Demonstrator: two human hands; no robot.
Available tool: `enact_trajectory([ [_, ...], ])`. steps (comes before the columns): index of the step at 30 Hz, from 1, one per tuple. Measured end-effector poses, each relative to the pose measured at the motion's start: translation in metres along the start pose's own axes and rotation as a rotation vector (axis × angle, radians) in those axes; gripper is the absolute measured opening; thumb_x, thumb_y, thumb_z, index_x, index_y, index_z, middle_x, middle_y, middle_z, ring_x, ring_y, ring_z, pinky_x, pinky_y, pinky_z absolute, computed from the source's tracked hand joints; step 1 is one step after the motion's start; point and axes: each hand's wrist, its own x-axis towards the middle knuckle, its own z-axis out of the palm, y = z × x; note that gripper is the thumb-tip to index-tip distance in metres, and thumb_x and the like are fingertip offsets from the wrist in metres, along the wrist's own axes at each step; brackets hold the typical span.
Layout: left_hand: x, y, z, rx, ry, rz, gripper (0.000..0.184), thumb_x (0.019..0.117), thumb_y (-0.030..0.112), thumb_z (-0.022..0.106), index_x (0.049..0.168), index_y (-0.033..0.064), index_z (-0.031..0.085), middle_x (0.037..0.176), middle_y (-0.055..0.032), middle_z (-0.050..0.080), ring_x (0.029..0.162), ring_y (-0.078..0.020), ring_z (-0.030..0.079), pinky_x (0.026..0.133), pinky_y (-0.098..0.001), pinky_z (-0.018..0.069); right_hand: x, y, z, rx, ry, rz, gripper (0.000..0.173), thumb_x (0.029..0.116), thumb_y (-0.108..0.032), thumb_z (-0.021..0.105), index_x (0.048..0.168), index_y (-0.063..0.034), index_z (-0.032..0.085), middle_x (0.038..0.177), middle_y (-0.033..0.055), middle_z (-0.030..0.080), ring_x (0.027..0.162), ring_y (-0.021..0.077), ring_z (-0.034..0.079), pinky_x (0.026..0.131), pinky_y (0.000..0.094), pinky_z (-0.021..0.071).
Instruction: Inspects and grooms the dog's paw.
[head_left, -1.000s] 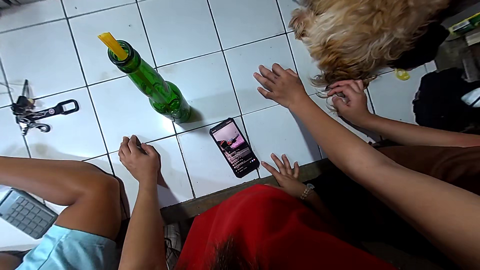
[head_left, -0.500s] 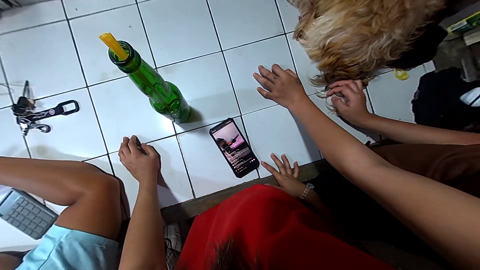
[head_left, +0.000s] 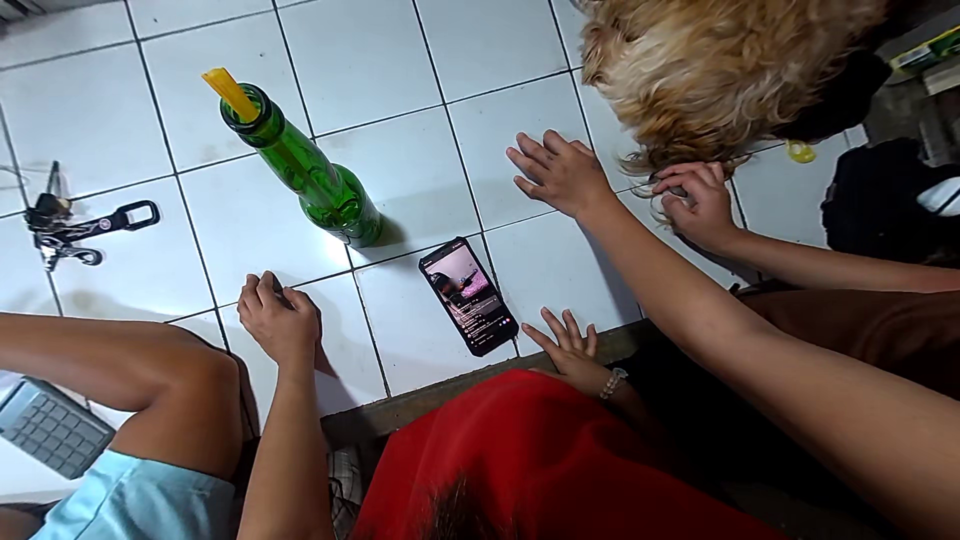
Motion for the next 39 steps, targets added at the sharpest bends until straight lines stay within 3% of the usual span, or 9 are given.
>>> enact_trajectory([
  [14,0.0,0.0,0.0,-0.015,0.009,0.006,0.047,0.1019,0.019,0.043,0.141,-0.0046,0.054,0.154,-0.0293,0.043,0.145,-0.047,0.037,0.118,-0.0579,0.0259,-0.001,-0.003,-0.001,0.006,0.009,0.005,0.069,0.0996,-0.038,0.06,0.16,-0.0172,0.035,0.17,0.0197,0.01,0.154,0.0486,-0.011,0.111,0.0761,-0.0129],
  [16,0.0,-0.001,0.0,-0.019,0.014,0.006,0.047,0.1018,0.019,0.043,0.141,-0.0046,0.054,0.153,-0.0289,0.044,0.145,-0.0466,0.037,0.118,-0.0579,0.0262,-0.008,-0.031,-0.021,0.003,-0.055,0.083,0.067,0.1017,-0.033,0.058,0.16,-0.0124,0.034,0.17,0.0209,0.012,0.156,0.0459,-0.007,0.114,0.0722,-0.0123],
  [18,0.0,-0.001,0.0,-0.017,0.021,0.016,0.046,0.1018,0.019,0.043,0.14,-0.0044,0.055,0.152,-0.0293,0.045,0.144,-0.0467,0.039,0.117,-0.0585,0.027,-0.02,-0.11,-0.086,-0.07,-0.33,0.312,0.059,0.1089,-0.023,0.047,0.162,-0.0069,0.025,0.17,0.0168,0.014,0.159,0.0349,0.001,0.122,0.0595,-0.0038],
  [20,0.0,-0.001,0.0,-0.013,0.02,0.021,0.046,0.102,0.019,0.043,0.14,-0.0042,0.055,0.152,-0.0295,0.045,0.144,-0.0468,0.039,0.116,-0.0586,0.0274,-0.027,-0.153,-0.116,-0.086,-0.4,0.4,0.054,0.1098,-0.015,0.043,0.159,-0.0008,0.027,0.168,0.0169,0.023,0.158,0.0309,0.01,0.124,0.053,-0.0006],
  [39,0.0,0.0,-0.002,-0.01,0.007,0.015,0.046,0.1022,0.019,0.043,0.141,-0.0046,0.054,0.153,-0.0293,0.044,0.144,-0.0471,0.038,0.117,-0.0586,0.0271,-0.029,-0.153,-0.115,-0.066,-0.364,0.385,0.053,0.1096,-0.013,0.043,0.158,0.0014,0.029,0.167,0.019,0.025,0.158,0.0323,0.011,0.124,0.054,-0.0011],
])
